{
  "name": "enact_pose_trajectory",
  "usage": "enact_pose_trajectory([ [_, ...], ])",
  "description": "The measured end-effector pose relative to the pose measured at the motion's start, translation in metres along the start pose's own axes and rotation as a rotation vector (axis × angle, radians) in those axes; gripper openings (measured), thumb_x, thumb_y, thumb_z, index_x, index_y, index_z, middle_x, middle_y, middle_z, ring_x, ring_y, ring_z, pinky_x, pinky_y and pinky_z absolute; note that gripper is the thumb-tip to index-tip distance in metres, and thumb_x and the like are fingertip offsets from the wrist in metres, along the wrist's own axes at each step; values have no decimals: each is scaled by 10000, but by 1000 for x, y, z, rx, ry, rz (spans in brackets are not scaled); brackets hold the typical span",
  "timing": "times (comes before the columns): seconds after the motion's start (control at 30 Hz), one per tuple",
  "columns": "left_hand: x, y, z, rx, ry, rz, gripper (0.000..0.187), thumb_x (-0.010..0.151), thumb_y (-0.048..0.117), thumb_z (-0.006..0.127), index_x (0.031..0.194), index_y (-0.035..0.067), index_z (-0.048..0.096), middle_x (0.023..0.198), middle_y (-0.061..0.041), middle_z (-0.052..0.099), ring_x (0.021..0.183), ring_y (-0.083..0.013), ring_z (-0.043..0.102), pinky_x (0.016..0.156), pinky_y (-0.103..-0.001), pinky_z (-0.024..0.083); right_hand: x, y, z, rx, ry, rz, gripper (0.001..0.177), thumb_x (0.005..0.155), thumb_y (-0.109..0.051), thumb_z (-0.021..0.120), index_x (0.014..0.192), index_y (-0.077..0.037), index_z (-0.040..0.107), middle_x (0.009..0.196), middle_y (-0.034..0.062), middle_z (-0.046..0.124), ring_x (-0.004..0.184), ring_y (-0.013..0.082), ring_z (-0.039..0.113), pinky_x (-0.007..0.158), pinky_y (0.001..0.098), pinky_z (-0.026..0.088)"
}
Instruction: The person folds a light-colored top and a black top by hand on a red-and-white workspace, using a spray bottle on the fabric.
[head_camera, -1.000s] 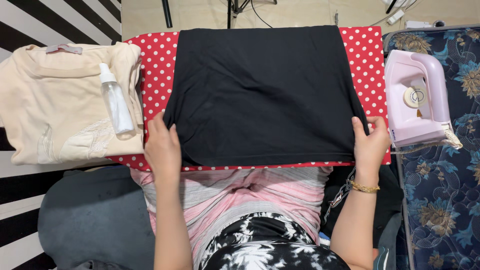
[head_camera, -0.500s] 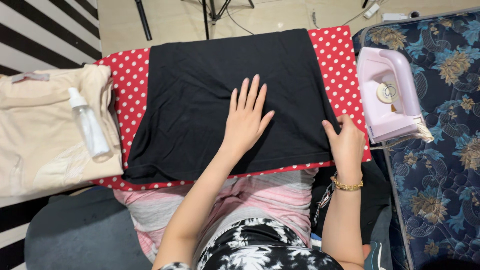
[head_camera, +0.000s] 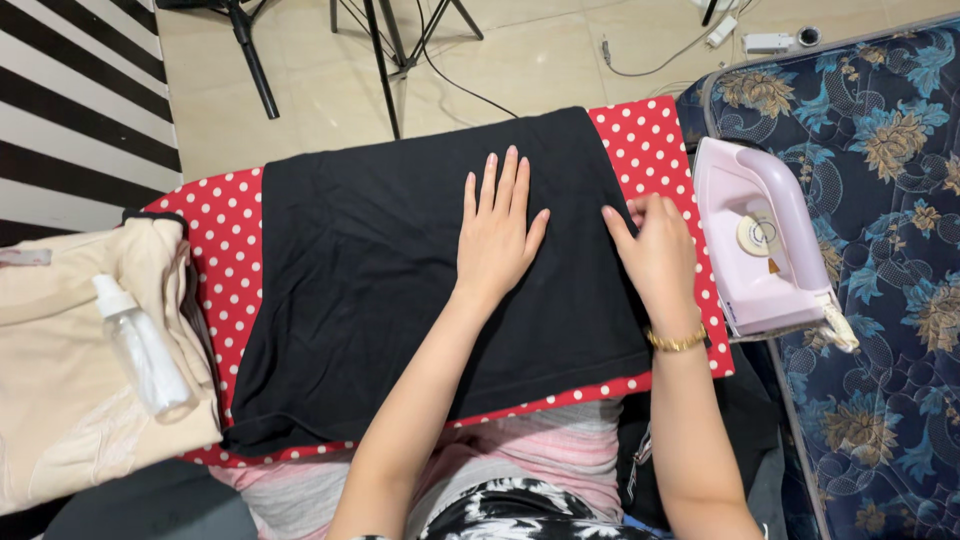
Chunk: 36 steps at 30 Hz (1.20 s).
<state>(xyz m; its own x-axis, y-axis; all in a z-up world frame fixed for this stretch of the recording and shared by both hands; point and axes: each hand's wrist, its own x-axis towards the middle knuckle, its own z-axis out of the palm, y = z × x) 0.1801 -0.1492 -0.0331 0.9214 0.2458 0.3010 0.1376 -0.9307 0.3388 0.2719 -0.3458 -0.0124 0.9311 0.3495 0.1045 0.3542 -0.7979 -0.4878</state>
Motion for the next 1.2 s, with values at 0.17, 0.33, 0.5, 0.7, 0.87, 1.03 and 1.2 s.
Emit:
enact_pose_trajectory([
  [0.17, 4, 1, -5, -22, -25, -16, 698, 1015, 396, 581, 1555, 2, 380, 1653, -152, 319, 1541, -339, 290, 1249, -542, 226, 60, -19, 35, -55, 55, -125, 438, 968, -376, 773, 1036, 40, 656, 983, 191, 683, 889, 365, 668, 738, 449, 527],
  [0.33, 6, 1, -9, -39, -37, -28, 684, 1013, 384, 576, 1550, 4, 389, 1649, -150, 327, 1536, -342, 297, 1248, -545, 227, 102, -23, 57, 256, -145, 98, 324, 945, -272, 760, 1046, -19, 586, 934, 130, 680, 860, 260, 653, 745, 373, 523],
  [0.5, 8, 2, -13, -48, -35, -43, 652, 1024, 365, 569, 1547, 16, 398, 1645, -141, 338, 1533, -351, 304, 1243, -554, 228, 127, -9, 73, 1039, -257, 199, 348, 927, -16, 736, 1125, -72, 456, 953, 17, 593, 861, 101, 594, 727, 257, 505],
  [0.7, 9, 1, -15, -57, -44, -38, 658, 1016, 362, 576, 1544, 8, 405, 1643, -145, 341, 1529, -360, 305, 1235, -563, 237, 134, 10, 65, 1213, -64, 307, 391, 890, 69, 687, 1181, -135, 525, 1002, 31, 621, 924, 93, 636, 825, 231, 532],
  [0.87, 10, 1, -15, -48, -42, -35, 661, 1012, 360, 583, 1542, 5, 411, 1644, -144, 340, 1523, -364, 309, 1233, -562, 243, 147, 50, 69, 929, 222, -35, 305, 980, 86, 687, 1208, -68, 556, 1131, 55, 605, 1036, 117, 602, 931, 263, 520],
  [1.03, 9, 2, -14, -42, -42, -29, 659, 1007, 357, 589, 1538, 5, 416, 1646, -146, 339, 1521, -368, 313, 1235, -560, 243, 120, 39, 41, 478, 133, 38, 425, 894, -117, 826, 1203, -54, 542, 978, 46, 706, 853, 125, 664, 759, 275, 528],
  [1.2, 8, 2, -13, -28, -36, -20, 661, 1008, 359, 592, 1539, 5, 420, 1644, -143, 341, 1519, -370, 317, 1234, -558, 241, 67, 24, 10, 364, 4, 37, 467, 899, -266, 860, 1170, -31, 559, 826, 58, 692, 739, 165, 665, 703, 310, 531],
])
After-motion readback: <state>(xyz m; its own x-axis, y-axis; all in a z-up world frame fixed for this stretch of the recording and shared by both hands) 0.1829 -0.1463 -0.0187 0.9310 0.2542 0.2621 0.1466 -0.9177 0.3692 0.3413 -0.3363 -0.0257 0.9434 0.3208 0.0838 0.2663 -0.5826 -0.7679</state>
